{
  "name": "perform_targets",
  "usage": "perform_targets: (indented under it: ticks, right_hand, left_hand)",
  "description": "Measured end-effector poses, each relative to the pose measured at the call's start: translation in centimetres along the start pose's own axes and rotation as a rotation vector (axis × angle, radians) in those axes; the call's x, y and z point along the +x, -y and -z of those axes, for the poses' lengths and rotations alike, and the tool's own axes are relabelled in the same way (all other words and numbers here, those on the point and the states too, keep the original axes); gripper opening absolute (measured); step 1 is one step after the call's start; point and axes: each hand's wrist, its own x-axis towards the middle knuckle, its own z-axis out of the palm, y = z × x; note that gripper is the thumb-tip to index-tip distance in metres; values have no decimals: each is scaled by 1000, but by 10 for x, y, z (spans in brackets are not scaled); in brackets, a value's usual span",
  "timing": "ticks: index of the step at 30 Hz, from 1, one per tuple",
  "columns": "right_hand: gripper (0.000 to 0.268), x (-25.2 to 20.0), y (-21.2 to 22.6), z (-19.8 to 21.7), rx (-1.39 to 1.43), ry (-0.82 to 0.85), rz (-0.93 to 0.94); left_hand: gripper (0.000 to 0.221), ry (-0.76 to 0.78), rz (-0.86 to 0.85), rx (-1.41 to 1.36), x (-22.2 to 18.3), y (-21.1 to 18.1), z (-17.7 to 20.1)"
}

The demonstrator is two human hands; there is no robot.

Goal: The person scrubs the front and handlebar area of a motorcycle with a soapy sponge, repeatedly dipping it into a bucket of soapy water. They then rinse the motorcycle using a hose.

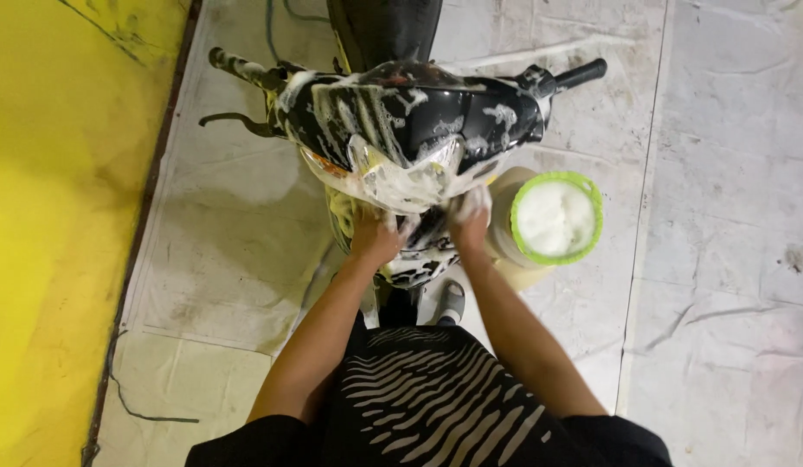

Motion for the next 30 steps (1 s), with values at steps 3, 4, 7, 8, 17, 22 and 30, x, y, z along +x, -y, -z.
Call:
perform_targets:
  ticks: [3,4,7,8,17,22,30]
  right_hand:
    - [47,52,-9,10,95,47,-110]
    - [49,74,-11,12,166,78,-194]
    - [53,108,-10,26,310,146,-358]
    - [55,114,-7,30,385,182,-442]
    - [68,46,28,105,840,388,-906]
    - [20,9,-79,37,1243,301,-591]
    - [19,70,43,85,293,128,-518]
  left_hand:
    - [93,293,111,14,8,-11,17]
    - [99,457,176,47,14,-23,35]
    - [105,648,265,71,20,-25,33]
    - [105,680,288,65,20,-19,23]
    - [110,540,320,-8,11,-34,48]
    - [113,537,323,17,11,-23,27]
    - [108,440,265,88,7,7,-35]
